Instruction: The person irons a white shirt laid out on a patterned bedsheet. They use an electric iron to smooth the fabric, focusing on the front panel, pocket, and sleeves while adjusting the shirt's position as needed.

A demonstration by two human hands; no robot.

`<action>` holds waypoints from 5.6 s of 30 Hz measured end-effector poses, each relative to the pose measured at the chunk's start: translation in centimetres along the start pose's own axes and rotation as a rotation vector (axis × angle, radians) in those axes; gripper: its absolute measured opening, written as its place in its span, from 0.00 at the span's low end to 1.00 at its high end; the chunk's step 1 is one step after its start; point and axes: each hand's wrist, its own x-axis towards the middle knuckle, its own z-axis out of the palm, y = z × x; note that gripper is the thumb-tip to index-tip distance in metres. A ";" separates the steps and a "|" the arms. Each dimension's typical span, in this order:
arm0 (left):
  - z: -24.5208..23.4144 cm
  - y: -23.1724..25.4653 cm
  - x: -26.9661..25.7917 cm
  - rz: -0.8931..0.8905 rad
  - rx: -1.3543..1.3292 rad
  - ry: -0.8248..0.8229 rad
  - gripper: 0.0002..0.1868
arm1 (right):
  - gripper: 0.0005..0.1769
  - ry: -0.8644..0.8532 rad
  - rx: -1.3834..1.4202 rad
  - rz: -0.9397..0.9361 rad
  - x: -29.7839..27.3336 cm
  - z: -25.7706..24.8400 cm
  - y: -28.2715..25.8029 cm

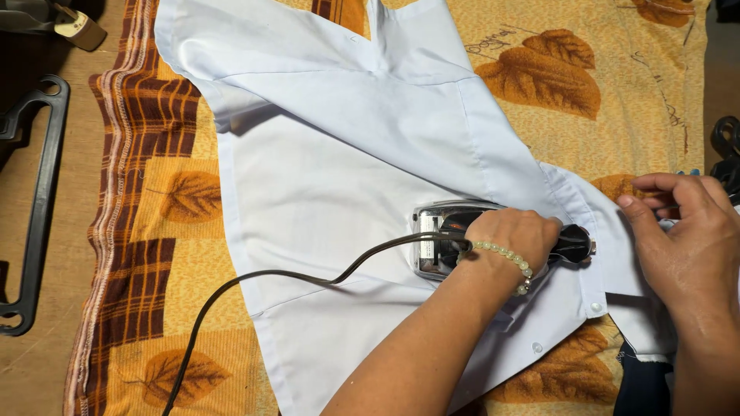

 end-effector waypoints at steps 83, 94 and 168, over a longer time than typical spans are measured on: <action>-12.1 -13.1 -24.6 -0.480 0.160 -0.177 0.36 | 0.51 -0.757 -0.266 -0.169 -8.3 7.5 -13.3; -13.6 -13.0 -25.7 -0.480 0.177 -0.088 0.31 | 0.35 -0.554 0.347 -0.445 -8.5 7.2 -18.9; -9.8 -7.5 -11.9 -0.336 0.090 -0.108 0.23 | 0.36 -0.780 0.397 0.528 -2.8 9.0 1.7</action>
